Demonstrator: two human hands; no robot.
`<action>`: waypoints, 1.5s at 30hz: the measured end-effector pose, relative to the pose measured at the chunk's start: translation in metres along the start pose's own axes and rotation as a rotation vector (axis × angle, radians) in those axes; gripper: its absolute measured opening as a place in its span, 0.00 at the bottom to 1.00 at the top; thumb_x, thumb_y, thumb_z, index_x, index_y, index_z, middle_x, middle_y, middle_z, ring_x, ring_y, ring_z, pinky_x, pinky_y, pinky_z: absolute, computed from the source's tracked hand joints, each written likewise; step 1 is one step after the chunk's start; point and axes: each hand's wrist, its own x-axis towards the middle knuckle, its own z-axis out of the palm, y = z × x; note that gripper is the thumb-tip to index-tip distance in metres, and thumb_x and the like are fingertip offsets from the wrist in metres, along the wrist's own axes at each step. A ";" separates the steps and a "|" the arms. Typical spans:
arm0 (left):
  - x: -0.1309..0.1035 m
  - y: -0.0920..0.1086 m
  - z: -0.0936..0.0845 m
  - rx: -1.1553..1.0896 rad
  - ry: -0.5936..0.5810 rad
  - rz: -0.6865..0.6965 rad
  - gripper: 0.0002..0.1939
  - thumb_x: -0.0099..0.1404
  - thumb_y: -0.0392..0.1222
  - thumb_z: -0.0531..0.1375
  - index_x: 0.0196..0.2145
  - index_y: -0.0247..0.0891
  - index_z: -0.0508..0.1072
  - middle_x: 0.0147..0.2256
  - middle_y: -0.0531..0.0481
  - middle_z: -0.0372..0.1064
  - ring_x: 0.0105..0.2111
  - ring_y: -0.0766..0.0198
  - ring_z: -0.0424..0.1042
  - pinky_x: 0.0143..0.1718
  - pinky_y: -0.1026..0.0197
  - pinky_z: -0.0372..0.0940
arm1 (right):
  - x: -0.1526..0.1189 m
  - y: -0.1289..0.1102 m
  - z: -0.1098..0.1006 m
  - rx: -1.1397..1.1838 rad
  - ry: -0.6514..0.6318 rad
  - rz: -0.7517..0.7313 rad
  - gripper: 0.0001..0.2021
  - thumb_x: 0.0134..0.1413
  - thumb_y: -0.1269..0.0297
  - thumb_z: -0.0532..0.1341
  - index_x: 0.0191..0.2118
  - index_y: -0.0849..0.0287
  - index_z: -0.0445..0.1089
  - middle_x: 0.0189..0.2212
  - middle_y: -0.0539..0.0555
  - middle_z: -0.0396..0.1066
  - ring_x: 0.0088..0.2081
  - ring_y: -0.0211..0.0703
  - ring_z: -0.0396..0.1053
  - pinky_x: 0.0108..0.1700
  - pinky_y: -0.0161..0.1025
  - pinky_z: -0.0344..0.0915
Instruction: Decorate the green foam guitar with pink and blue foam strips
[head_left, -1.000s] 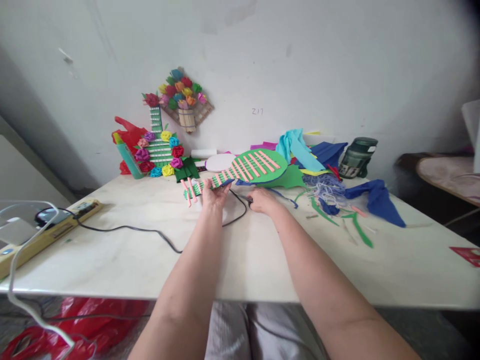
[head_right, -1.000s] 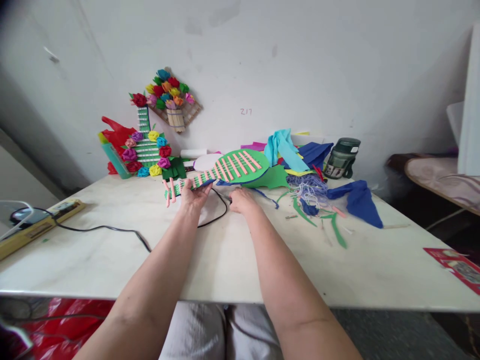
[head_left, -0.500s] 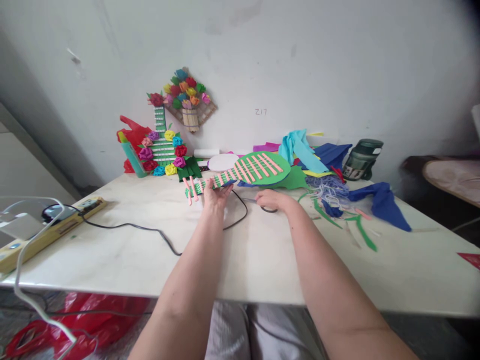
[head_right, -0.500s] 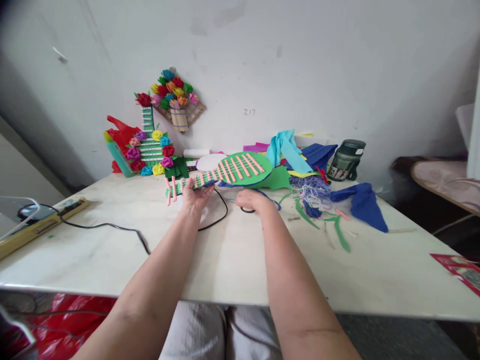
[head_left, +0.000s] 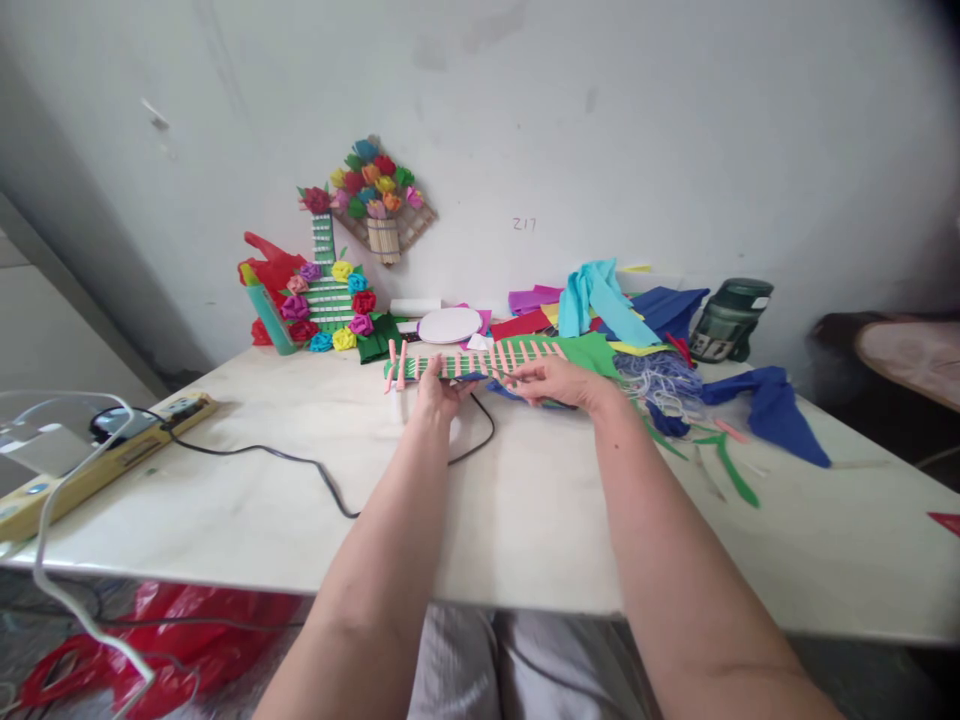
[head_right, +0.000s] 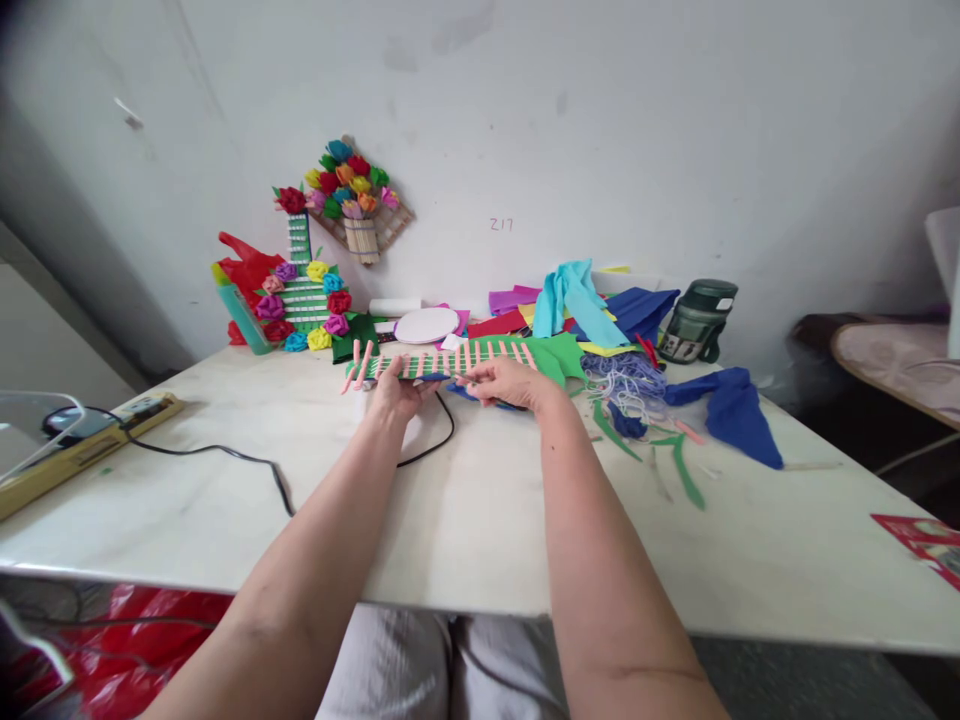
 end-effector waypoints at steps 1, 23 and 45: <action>0.000 -0.001 0.000 0.025 0.009 -0.014 0.06 0.60 0.43 0.56 0.33 0.39 0.66 0.30 0.47 0.69 0.37 0.55 0.72 0.41 0.46 0.66 | 0.005 -0.003 0.001 -0.030 0.031 -0.020 0.21 0.48 0.61 0.59 0.49 0.61 0.69 0.24 0.49 0.70 0.24 0.33 0.64 0.31 0.33 0.62; -0.019 -0.001 -0.002 0.024 -0.450 -0.040 0.35 0.49 0.17 0.56 0.51 0.47 0.62 0.46 0.50 0.70 0.47 0.56 0.69 0.53 0.42 0.58 | 0.028 0.017 0.014 -0.139 0.356 -0.100 0.17 0.50 0.56 0.57 0.42 0.61 0.72 0.22 0.47 0.68 0.21 0.32 0.61 0.27 0.31 0.57; -0.007 -0.005 -0.004 0.174 -0.458 0.151 0.27 0.49 0.20 0.58 0.45 0.42 0.64 0.33 0.52 0.72 0.35 0.60 0.73 0.47 0.47 0.63 | 0.018 0.014 0.005 -0.642 0.429 -0.095 0.08 0.43 0.60 0.65 0.34 0.51 0.75 0.36 0.49 0.70 0.38 0.41 0.67 0.39 0.34 0.59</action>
